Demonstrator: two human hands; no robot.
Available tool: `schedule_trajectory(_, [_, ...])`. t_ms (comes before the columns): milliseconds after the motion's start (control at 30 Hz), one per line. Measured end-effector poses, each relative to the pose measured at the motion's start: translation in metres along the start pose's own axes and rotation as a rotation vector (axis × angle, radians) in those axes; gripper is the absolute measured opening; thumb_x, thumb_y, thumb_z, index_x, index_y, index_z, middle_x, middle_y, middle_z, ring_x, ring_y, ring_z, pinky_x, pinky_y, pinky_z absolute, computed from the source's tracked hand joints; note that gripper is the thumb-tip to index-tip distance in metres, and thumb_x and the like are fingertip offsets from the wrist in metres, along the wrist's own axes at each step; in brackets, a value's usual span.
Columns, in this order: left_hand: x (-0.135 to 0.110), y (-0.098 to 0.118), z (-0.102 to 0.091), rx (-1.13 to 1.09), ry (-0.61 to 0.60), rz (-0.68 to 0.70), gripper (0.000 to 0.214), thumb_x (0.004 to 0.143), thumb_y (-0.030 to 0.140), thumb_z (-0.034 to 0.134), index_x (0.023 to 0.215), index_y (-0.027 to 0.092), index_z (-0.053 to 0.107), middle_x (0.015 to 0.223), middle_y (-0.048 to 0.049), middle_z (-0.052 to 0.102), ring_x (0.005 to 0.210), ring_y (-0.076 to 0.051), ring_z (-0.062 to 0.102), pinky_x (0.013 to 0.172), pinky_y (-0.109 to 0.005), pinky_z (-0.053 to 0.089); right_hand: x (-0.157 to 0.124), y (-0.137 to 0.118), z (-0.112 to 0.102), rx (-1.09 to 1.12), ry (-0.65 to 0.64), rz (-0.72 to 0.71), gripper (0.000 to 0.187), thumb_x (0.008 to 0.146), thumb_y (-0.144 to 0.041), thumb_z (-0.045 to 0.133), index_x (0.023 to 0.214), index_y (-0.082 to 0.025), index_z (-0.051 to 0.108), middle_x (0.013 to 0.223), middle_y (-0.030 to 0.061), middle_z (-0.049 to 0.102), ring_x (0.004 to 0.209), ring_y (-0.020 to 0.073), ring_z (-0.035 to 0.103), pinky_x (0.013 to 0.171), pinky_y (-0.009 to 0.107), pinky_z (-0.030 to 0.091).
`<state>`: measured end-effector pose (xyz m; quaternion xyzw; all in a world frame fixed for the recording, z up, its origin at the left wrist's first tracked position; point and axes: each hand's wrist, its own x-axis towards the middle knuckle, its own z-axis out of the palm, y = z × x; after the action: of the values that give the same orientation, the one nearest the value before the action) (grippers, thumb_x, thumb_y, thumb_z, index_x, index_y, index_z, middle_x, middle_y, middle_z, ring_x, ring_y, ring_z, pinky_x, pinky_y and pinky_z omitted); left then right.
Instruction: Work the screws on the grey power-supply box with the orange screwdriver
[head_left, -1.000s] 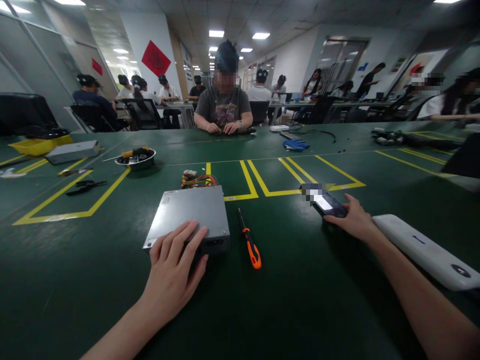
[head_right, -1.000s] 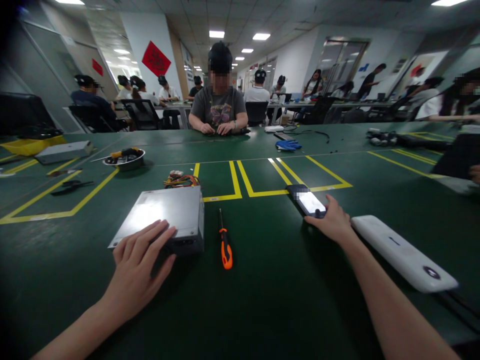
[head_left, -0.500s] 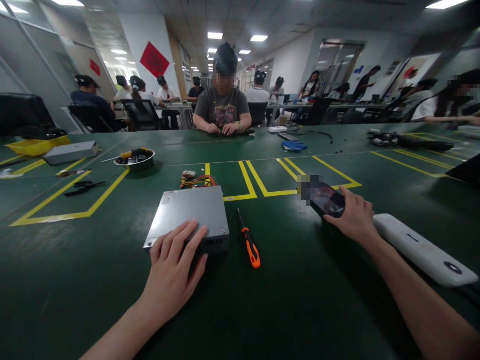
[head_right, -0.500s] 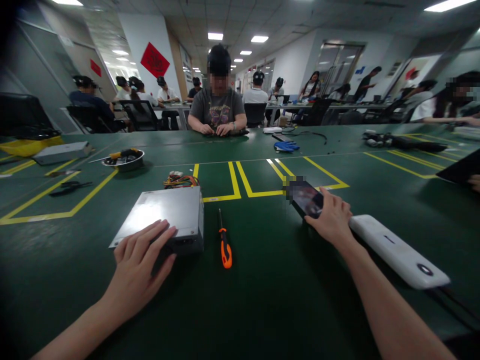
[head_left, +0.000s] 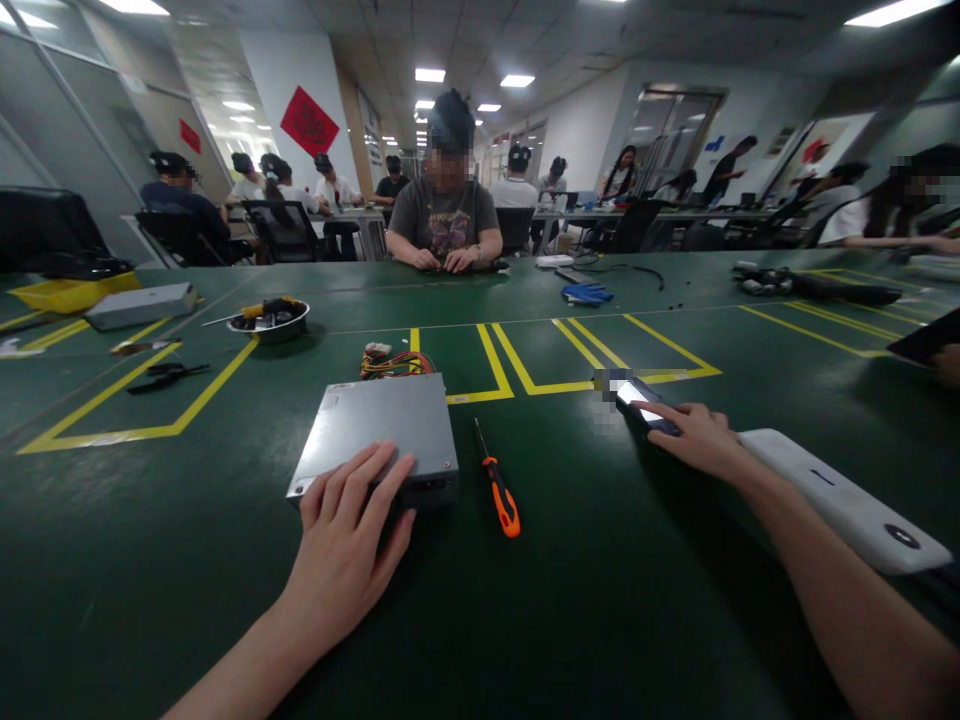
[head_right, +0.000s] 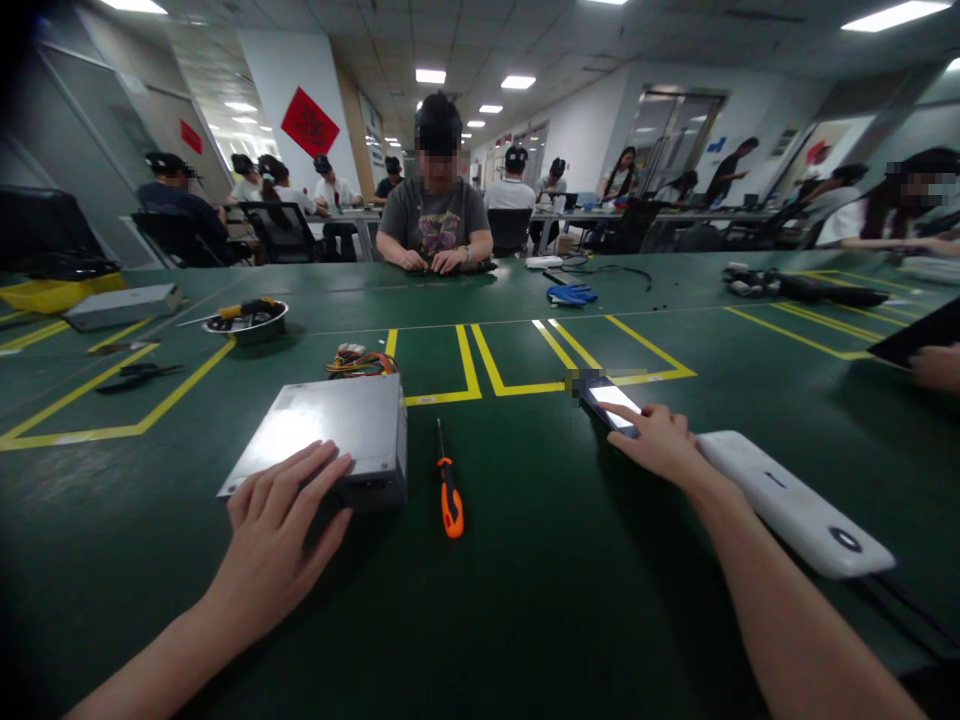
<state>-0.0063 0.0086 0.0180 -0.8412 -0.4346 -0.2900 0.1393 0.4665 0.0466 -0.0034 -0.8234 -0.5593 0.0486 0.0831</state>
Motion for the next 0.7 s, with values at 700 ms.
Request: schedule_trajectory(700, [0.000,0.000,0.000,-0.002,-0.007,0.001,0.047,0.085,0.025,0.050,0.131,0.023,0.040,0.131,-0.0104,0.047,0.121,-0.027,0.043,0.096,-0.041,0.029,0.006,0.026,0.008,0.040,0.083,0.000,0.052,0.067,-0.061,0.056,0.095,-0.018,0.048,0.100,0.0120,0.054,0.089,0.0274,0.054,0.075,0.036,0.044])
